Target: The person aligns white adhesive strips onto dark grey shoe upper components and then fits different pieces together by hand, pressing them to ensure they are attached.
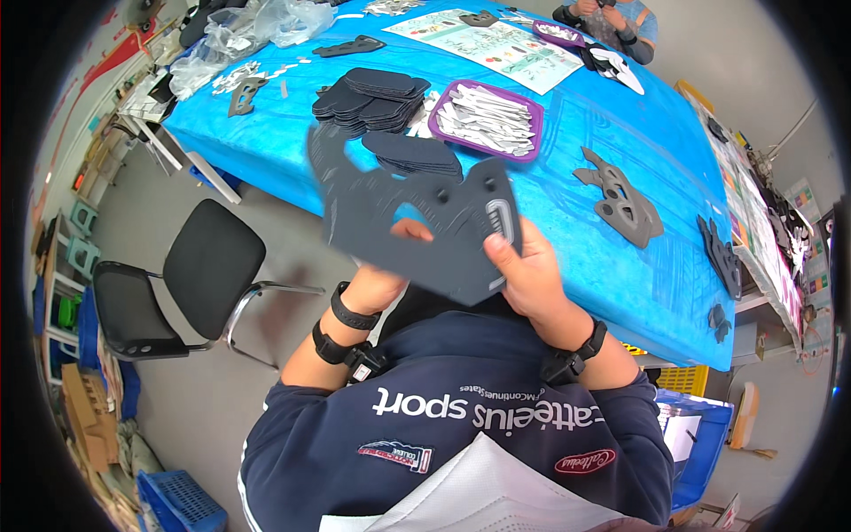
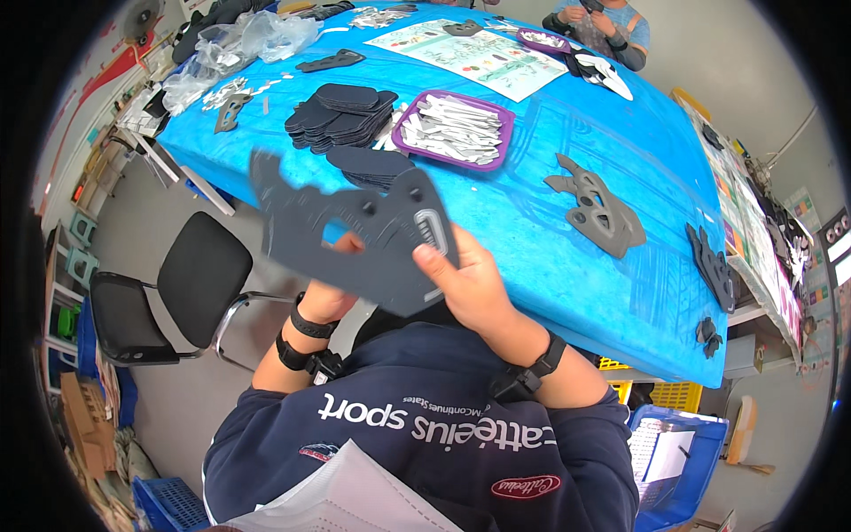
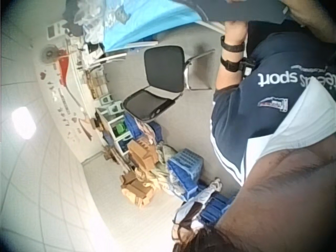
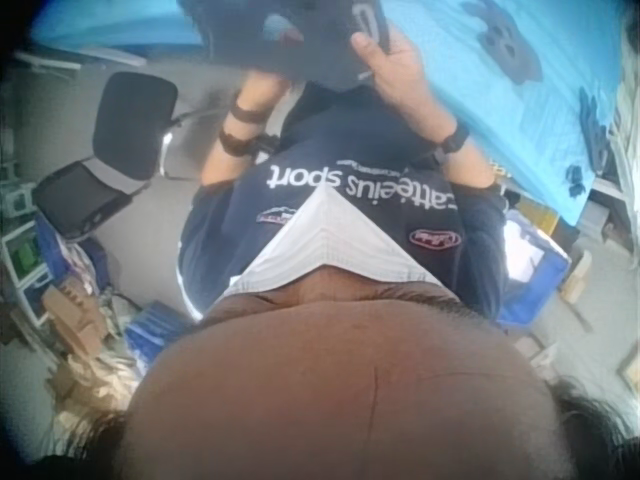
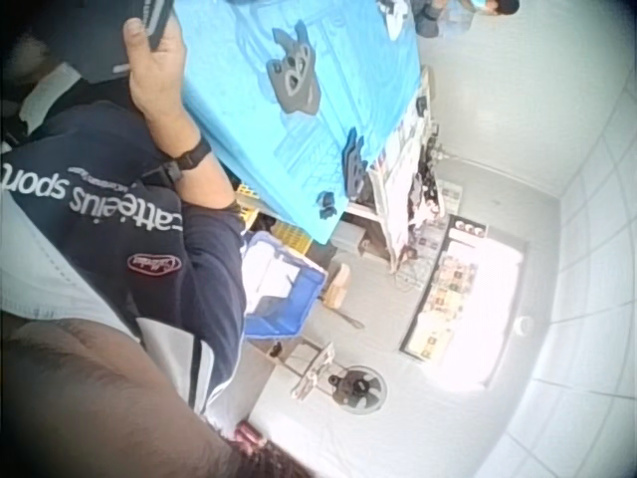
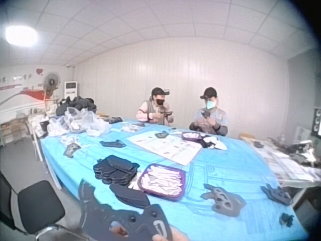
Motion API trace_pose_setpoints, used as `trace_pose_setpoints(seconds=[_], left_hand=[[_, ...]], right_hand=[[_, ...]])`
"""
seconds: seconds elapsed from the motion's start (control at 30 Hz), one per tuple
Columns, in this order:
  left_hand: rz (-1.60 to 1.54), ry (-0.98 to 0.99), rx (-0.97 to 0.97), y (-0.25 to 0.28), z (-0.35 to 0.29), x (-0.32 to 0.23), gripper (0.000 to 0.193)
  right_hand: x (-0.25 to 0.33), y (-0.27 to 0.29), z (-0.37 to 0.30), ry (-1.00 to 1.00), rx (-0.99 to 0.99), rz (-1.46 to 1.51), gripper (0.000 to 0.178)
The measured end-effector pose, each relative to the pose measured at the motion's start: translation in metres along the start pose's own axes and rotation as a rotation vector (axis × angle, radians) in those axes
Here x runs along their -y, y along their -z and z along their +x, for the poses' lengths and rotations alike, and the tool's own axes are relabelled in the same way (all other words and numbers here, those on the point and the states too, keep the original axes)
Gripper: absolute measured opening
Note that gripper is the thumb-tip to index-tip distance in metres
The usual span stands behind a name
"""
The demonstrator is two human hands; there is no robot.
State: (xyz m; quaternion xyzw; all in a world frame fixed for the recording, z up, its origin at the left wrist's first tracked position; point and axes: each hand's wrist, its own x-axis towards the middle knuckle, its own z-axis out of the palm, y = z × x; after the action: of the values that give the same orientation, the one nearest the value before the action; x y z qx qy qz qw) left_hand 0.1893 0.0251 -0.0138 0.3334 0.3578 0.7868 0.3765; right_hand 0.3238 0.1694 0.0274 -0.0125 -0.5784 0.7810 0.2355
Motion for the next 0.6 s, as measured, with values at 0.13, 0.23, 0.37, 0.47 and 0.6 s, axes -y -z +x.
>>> trace_pose_setpoints(seconds=[0.13,0.23,0.37,0.47,0.6], left_hand=[[0.588,-0.089,0.101,-0.005,-0.003,0.0,0.033],[0.212,0.019,0.182,-0.001,-0.005,0.002,0.05],[0.045,0.094,0.067,0.006,-0.008,0.01,0.051],[0.013,0.041,0.144,0.003,-0.01,0.01,0.044],[0.006,0.047,0.177,-0.009,-0.009,-0.007,0.013]], right_hand=[[-0.005,-0.006,-0.003,-0.082,0.195,-0.06,0.044],[-0.007,-0.008,-0.003,-0.08,0.076,-0.001,0.045],[-0.008,-0.009,-0.004,-0.119,0.098,-0.042,0.044],[-0.007,-0.009,-0.004,-0.109,0.141,-0.044,0.04],[-0.007,-0.006,-0.004,-0.088,0.262,0.005,0.034]])
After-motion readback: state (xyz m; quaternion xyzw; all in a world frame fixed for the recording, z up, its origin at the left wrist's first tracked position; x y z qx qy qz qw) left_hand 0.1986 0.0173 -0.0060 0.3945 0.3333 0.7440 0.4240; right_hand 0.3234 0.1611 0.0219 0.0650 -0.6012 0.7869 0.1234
